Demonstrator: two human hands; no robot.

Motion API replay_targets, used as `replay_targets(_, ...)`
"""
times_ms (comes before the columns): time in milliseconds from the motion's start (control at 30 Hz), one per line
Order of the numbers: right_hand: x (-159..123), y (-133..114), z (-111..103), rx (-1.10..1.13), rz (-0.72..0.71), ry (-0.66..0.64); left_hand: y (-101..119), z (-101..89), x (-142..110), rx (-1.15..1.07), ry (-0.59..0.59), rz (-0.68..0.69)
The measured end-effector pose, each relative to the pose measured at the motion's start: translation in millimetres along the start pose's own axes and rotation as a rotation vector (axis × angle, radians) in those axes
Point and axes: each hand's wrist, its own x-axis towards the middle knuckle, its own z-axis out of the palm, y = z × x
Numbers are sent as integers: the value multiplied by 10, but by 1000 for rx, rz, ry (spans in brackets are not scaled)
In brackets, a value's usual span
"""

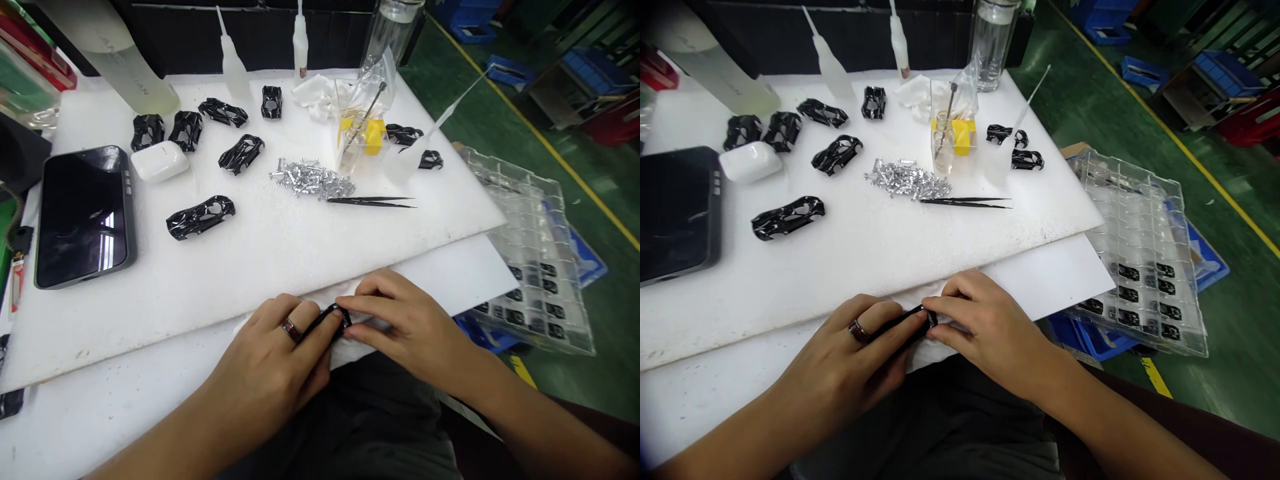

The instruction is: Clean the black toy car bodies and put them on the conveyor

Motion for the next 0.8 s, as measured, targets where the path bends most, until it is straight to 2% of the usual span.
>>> replay_targets(267,-15,-20,-46,-6,-21,-25,-3,-2,2,-9,-3,0)
replay_targets(600,-15,11,4,6,-60,14,-15,12,21,-17,17,11)
replay_targets(800,-17,-16,-37,-12,-33,-8,-8,9,7,15,-7,6)
